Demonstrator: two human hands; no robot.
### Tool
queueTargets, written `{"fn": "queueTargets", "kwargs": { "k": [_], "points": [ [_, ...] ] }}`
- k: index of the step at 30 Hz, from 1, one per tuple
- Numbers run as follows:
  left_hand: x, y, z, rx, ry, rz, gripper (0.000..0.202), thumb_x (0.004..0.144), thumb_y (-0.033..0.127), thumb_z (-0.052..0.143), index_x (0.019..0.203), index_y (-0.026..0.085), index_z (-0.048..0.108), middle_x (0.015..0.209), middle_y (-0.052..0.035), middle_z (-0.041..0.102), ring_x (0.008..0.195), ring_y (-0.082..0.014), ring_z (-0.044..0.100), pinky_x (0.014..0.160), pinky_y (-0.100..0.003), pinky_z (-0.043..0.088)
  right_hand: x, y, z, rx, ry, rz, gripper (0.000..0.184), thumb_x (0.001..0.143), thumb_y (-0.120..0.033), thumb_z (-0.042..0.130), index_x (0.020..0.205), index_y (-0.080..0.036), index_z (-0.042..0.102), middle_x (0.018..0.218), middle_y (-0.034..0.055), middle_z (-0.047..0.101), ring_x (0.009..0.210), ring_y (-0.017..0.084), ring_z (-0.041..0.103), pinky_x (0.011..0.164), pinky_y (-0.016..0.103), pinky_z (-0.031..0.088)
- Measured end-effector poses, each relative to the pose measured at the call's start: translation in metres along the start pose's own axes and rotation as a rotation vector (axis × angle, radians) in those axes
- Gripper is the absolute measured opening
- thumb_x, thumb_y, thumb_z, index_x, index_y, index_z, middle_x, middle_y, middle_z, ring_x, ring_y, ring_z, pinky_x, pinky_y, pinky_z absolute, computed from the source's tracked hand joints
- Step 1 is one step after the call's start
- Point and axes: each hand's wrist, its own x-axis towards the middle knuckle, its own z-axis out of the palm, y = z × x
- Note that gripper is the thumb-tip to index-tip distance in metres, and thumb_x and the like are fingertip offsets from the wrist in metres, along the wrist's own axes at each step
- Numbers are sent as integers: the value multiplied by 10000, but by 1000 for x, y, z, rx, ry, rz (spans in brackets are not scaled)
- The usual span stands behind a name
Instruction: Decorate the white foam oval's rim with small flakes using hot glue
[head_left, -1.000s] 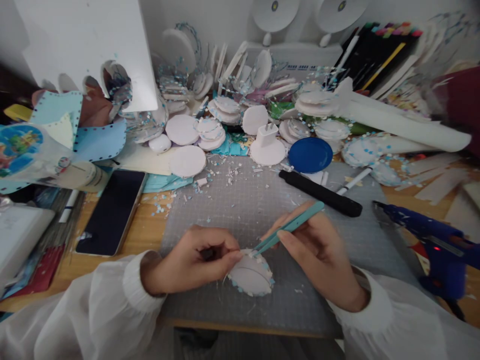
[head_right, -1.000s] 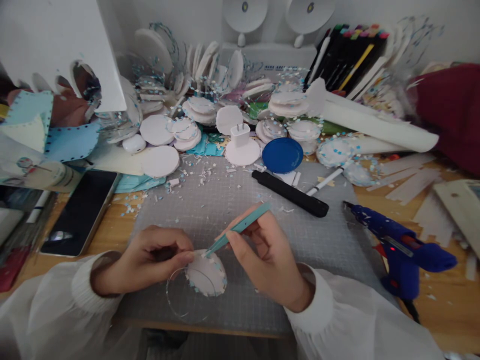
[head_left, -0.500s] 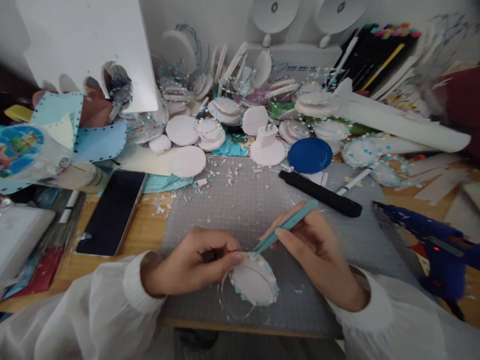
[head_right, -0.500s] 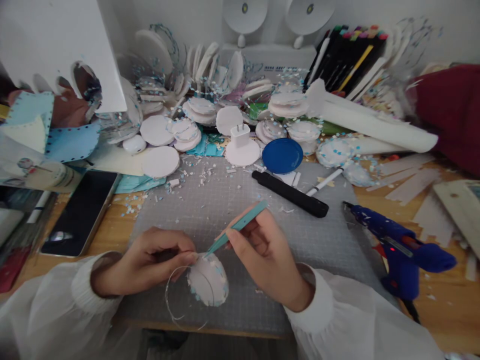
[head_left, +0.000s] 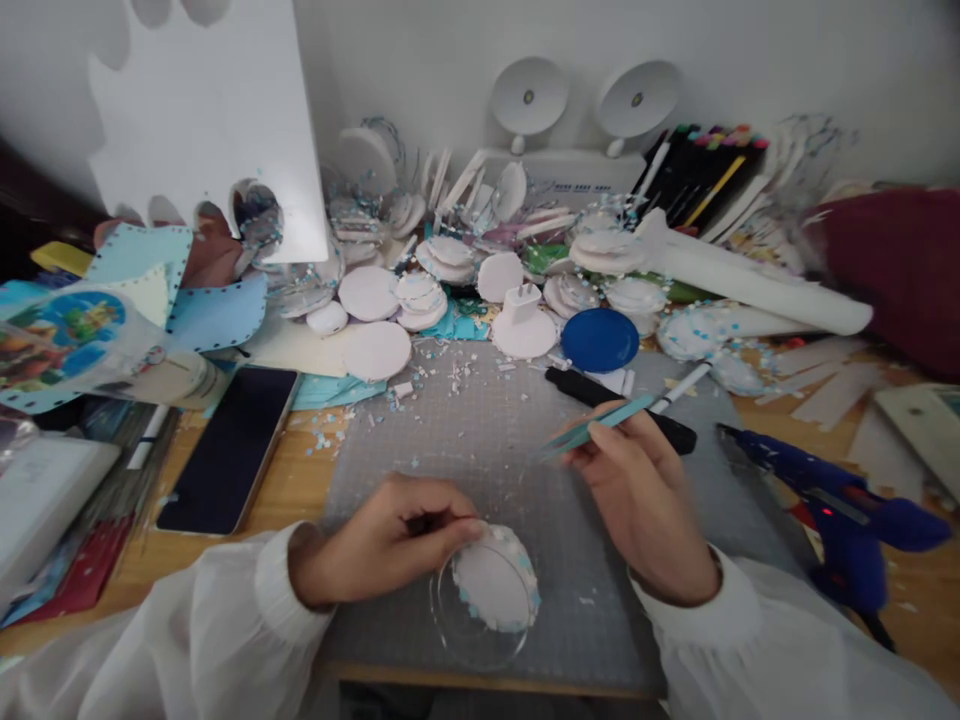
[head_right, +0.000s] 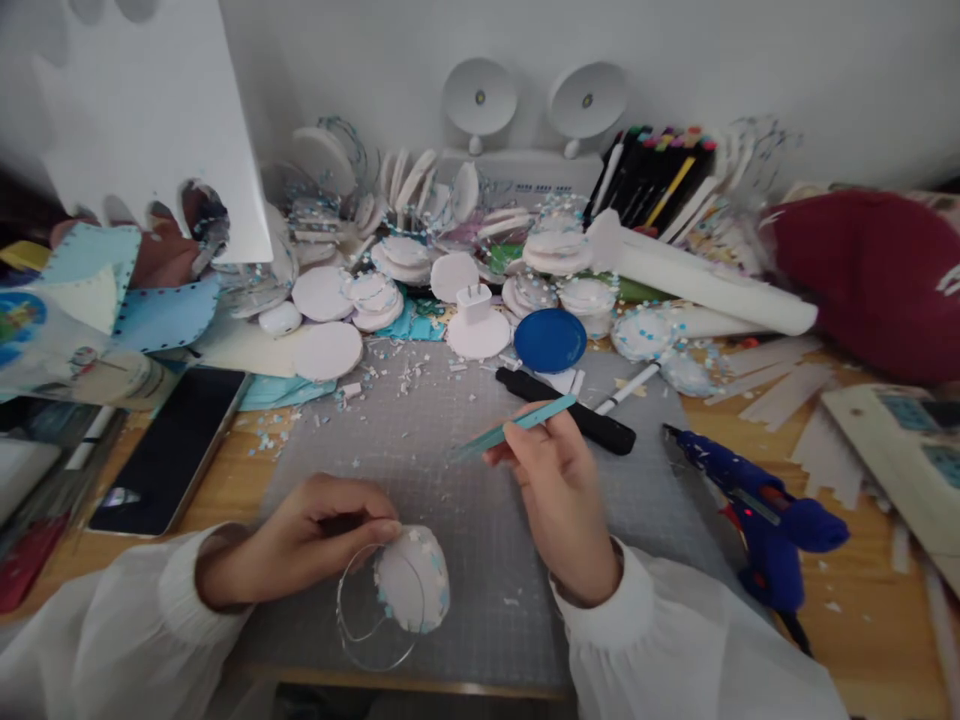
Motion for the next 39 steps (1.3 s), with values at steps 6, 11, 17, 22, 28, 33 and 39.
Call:
{"fn": "queueTargets", "kwargs": {
  "k": [6,11,17,22,28,33,39],
  "points": [
    [0,-8,2,220,3,135,255,930,248,505,793,107,667,621,-2,596,552,-72,483,520,-161,367,3,2,-2,-62,90,-110,143,790,-310,713,842,-229,607,793,-17,655,678,108,599,648,244,506],
    [0,-14,1,408,23,262,254,951,234,477,824,127,669,681,-24,666,604,-97,575,572,-183,395,12,7,-8,-167,83,-281,130,797,-252,701,848,-228,584,881,15,668,797,151,637,690,287,511],
    [-1,-17,2,613,26,338,220,958,232,462,911,161,664,798,-35,717,718,-140,654,640,-219,423,34,1,-9,-494,18,-481,130,810,-246,679,771,-223,557,862,27,689,851,190,675,756,348,538],
    [-1,-16,3,622,20,324,225,959,229,463,924,162,674,839,-38,731,752,-143,670,655,-215,437,50,5,-5,-675,-102,-499,78,793,-247,677,745,-213,627,830,39,707,848,210,672,789,363,519],
    [-2,-17,3,576,25,324,206,950,216,478,995,166,672,886,-36,741,779,-148,684,680,-219,457,58,16,4,-807,-131,-492,46,792,-246,645,771,-212,622,815,45,720,794,220,677,724,335,511],
    [-4,-21,3,550,86,331,256,933,219,512,1161,185,624,1010,-38,747,858,-166,710,730,-232,489,58,18,6,-844,-117,-486,48,788,-230,622,746,-212,608,795,41,717,778,220,673,700,317,498],
    [-3,-24,4,538,123,347,250,950,214,484,1146,179,635,1006,-40,752,873,-179,718,749,-244,513,59,19,5,-781,-67,-480,89,799,-241,618,718,-211,597,734,28,690,723,199,654,656,296,500]
  ]
}}
